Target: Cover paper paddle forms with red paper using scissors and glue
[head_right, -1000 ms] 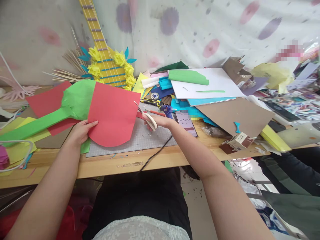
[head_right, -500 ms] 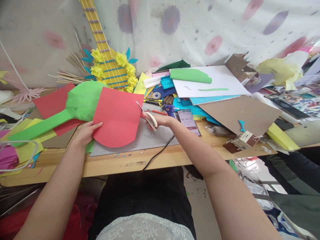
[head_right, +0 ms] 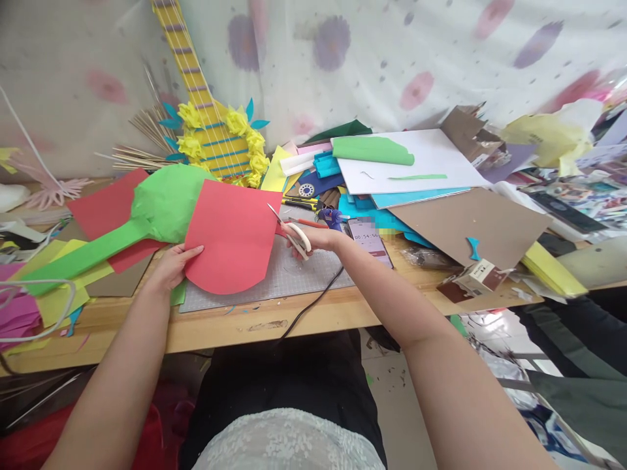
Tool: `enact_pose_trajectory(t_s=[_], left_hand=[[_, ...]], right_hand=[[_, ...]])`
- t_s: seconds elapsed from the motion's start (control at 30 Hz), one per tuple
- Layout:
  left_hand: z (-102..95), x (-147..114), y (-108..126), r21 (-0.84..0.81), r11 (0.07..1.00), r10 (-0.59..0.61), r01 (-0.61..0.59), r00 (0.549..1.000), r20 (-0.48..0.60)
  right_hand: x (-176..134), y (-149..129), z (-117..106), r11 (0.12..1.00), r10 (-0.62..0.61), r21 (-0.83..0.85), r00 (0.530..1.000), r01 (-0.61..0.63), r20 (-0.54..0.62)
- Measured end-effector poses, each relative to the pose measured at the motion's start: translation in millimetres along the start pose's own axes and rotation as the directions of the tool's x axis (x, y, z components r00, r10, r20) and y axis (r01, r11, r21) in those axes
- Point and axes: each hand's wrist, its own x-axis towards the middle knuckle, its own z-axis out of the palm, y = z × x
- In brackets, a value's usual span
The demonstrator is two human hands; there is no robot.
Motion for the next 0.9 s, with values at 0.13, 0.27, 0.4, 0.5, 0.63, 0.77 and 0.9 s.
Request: enact_pose_trajectory(t_s=[0.13, 0.27, 0.4, 0.5, 0.63, 0.77, 0.9], left_hand=[[0.8, -0.3, -0.2, 0.008, 1.0, 0.01, -0.01, 1.0, -0.001], [1.6, 0.1, -0.6, 0.001, 1.0, 0.006, -0.006, 1.0, 0.004], [1.9, -0.3, 0.0, 0.004, 1.0, 0.002, -0.002, 1.0, -0.001], [2.0, -0.7, 0.2, -0.001, 1.0, 0.005, -0.005, 1.0, -0.008], [1.5, 0.0, -0.6, -0.006, 1.0, 0.003, -0.003, 1.0, -0.009], [0.8, 0.9, -1.5, -0.013, 1.0, 0.004, -0.004, 1.0, -0.009], [0.6, 0.9, -1.5, -0.004, 1.0, 0.007, -0.007, 1.0, -0.005]], right_hand=[[-1.7, -4.8, 2.5, 1.0, -0.009, -0.002, 1.0, 0.009, 0.0], [-4.1, -7.7, 4.7, 1.0, -0.002, -0.009, 1.0, 0.002, -0.025], [-4.9, -9.4, 6.2, 1.0, -0.008, -0.022, 1.0, 0.008, -0.018], [-4.3, -10.2, 6.6, 1.0, -0.004, -0.018, 1.0, 0.004, -0.018], [-2.2, -8.0, 4.0, 1.0, 0.003, -0.021, 1.0, -0.003, -0.009], [-0.4, -4.0, -0.4, 0.998, 0.051, -0.026, 0.999, -0.051, -0.007], [-1.6, -4.0, -1.7, 0.998, 0.067, -0.013, 0.998, -0.068, -0.018]])
